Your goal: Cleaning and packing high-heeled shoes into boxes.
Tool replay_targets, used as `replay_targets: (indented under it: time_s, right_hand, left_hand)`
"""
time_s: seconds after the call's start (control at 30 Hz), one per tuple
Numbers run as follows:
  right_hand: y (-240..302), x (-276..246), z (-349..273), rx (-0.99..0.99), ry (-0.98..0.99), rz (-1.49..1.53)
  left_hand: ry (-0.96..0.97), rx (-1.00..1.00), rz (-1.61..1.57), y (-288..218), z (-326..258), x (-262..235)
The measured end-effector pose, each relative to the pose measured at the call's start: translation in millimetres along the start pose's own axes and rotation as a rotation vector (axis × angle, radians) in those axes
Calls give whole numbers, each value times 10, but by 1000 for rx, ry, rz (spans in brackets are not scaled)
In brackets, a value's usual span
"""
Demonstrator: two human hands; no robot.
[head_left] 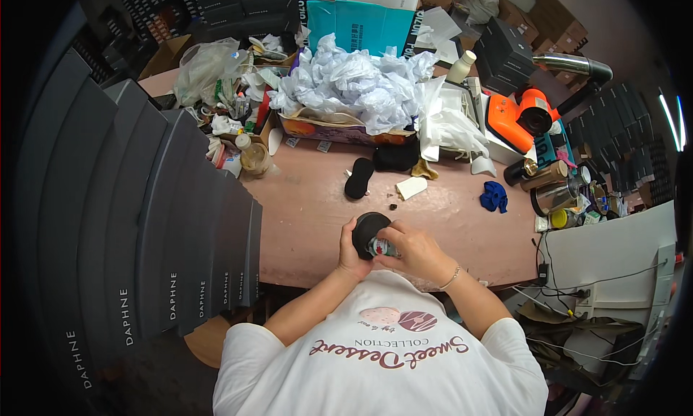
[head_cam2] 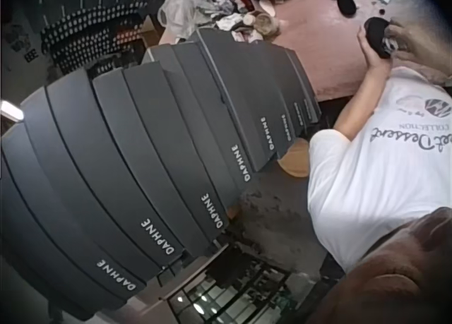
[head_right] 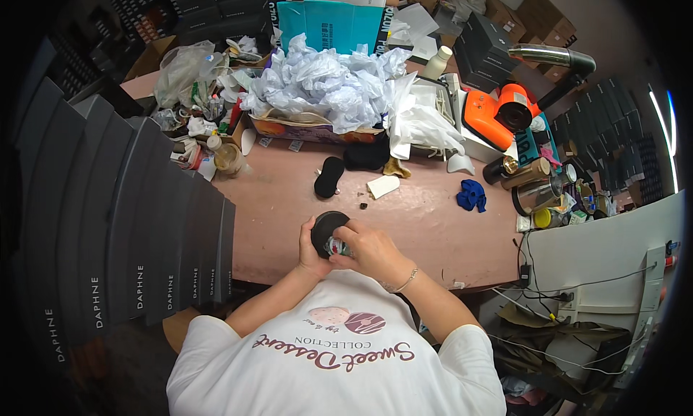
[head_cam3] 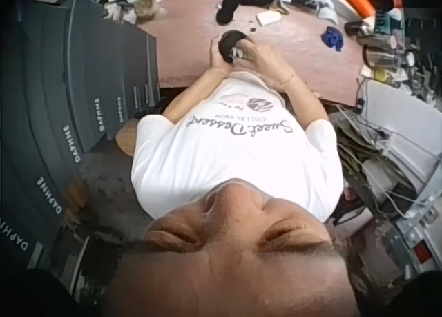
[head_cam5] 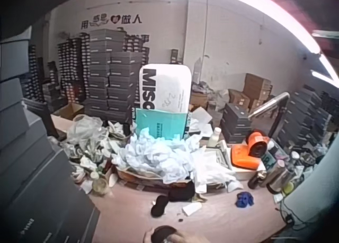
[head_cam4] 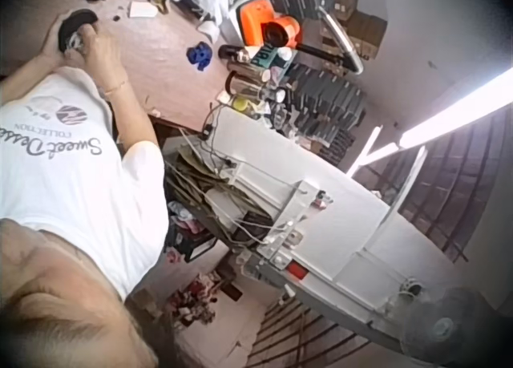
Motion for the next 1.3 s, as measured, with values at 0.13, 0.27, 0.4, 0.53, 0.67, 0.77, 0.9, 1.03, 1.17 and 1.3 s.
replay_targets:
  time_s: [0.13, 0.27, 0.4, 0.53, 0.67, 0.77, 0.9, 1.03, 1.17, 1.3]
  right_hand:
    - [-138, -59, -44, 64, 37, -102]
    - [-127, -72, 11, 76, -154, -108]
    - [-30, -39, -44, -7, -17, -99]
    - [-137, -106, 43, 42, -133, -188]
    - [-52, -68, 0, 4, -92, -172]
    - [-122, -147, 4, 93, -113, -201]
    - [-76, -162, 68, 6, -232, -158]
    - [-137, -128, -3, 56, -188, -208]
    - [-164, -97, -91, 126, -114, -213]
    - [-128, -149, -5, 86, -226, -173]
  left_hand:
    - [-36, 8, -33, -14, -16, 13]
    - [-40, 7, -27, -34, -30, 53]
    - [-1, 14, -15, -36, -23, 22]
    - [-52, 15, -7, -35, -28, 24]
    - [-23, 29, 18, -45, -13, -21]
    - [-17, 38, 22, -35, -25, 22]
    - [6, 34, 26, -22, -30, 39]
    - [-8, 32, 22, -28, -29, 21]
    - [-6, 32, 6, -43, -32, 30]
    - [-31, 25, 44, -21, -43, 76]
Point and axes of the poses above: each hand's wrist, its own z-axis towards the middle knuckle, its own x-axis out of the palm, y = z × x, the point moved 5 cm from there along z, towards the middle knuckle, and after that the axes turned 5 degrees about -z, right-handed, at the moved point
